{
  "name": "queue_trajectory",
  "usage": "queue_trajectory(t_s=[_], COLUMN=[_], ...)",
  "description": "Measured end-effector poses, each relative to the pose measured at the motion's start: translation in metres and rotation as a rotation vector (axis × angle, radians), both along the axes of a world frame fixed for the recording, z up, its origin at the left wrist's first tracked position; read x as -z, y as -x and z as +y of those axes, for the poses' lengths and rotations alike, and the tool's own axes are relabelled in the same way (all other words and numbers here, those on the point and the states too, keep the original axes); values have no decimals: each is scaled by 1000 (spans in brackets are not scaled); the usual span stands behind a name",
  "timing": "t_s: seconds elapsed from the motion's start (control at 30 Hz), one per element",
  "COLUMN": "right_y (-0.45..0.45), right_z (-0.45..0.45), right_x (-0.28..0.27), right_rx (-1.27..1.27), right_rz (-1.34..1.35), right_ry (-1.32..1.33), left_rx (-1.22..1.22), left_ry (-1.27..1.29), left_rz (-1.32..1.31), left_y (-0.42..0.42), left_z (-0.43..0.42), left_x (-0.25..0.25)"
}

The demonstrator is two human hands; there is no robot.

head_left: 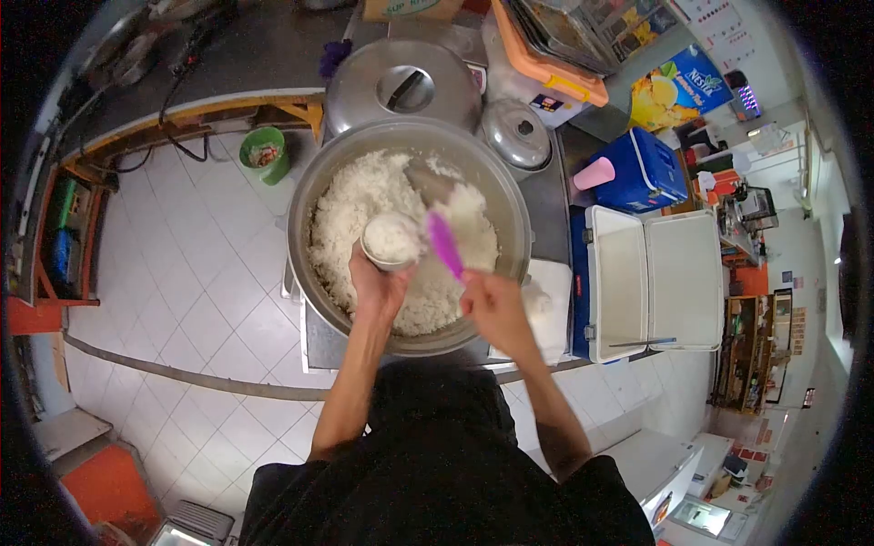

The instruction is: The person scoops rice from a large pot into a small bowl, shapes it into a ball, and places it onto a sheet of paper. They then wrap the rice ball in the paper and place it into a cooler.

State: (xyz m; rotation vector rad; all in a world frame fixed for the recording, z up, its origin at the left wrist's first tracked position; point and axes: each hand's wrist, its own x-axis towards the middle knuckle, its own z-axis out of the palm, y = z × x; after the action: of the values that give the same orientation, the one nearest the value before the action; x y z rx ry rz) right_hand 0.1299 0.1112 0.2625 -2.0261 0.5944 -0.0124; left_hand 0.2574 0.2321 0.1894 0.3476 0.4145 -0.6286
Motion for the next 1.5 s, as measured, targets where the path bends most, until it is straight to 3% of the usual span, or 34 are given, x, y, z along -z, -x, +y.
queue_trajectory(t_s=[0.03,0.1,0.23,0.3,0.37,0.4,0.47,0.5,0.57,0.63,0.67,0.73,0.8,0.87,0.9,0.97,1.0,1.03,1.07,1.1,1.2,1.27,1.3,1.33,1.4,1.5], right_y=[-2,-11,-18,-13,-4,-17,-23,-25,-41,-51,-53,-57,-59,-62,-62,-61,-57,-54,-57,-57,-56,-50,-33,-19,-3,-13], right_z=[7,30,34,13,-42,-50,-71,-64,-31,-7,2,15,-12,-43,-42,-37,-27,-12,0,-4,-24,-35,-37,-24,5,34], right_x=[5,12,8,8,27,-46,-44,-36,-9,17,13,-3,0,-32,-44,-61,-37,7,17,22,-1,-50,-44,-21,27,8], right_rx=[-4,-63,-120,-440,-501,-440,-124,-124,-261,-495,-494,-472,-604,-662,-661,-347,-353,-452,-544,-536,-669,-238,-111,-133,197,252], right_rz=[-3,-64,129,9,-341,245,342,339,-120,-198,-197,80,28,179,174,21,21,-43,-111,-111,-239,254,178,183,-123,-79], right_ry=[7,463,502,550,203,50,-481,-482,132,629,631,540,635,335,340,292,295,534,773,768,550,-350,-603,-587,-317,-411], left_rx=[-4,-164,-104,-31,-9,8,9,24,44,12,13,85,132,177,181,185,179,150,124,126,129,57,-44,-70,-242,-320], left_ry=[7,-293,-333,-368,-381,-396,-397,-365,-333,-303,-301,-167,-204,-234,-232,-230,-228,-222,-217,-244,-85,-80,-60,-50,-49,-180], left_rz=[-3,-221,-297,-351,-363,-365,-377,-391,-418,-338,-338,-317,-354,-397,-325,-283,-282,-306,-333,-335,-331,-324,-318,-319,-310,-360], left_y=[2,6,5,3,-5,-5,-8,-7,-10,-12,-13,-21,-19,-14,-13,-12,-10,-9,-9,-9,-13,-5,-4,-6,-5,9], left_z=[-9,-23,-19,-12,2,11,13,12,6,-3,-4,-1,8,13,14,14,11,5,0,-1,5,6,3,-1,-9,-32], left_x=[0,5,13,12,9,8,16,18,20,23,28,37,36,26,15,11,16,22,22,22,35,2,-10,-10,-4,8])
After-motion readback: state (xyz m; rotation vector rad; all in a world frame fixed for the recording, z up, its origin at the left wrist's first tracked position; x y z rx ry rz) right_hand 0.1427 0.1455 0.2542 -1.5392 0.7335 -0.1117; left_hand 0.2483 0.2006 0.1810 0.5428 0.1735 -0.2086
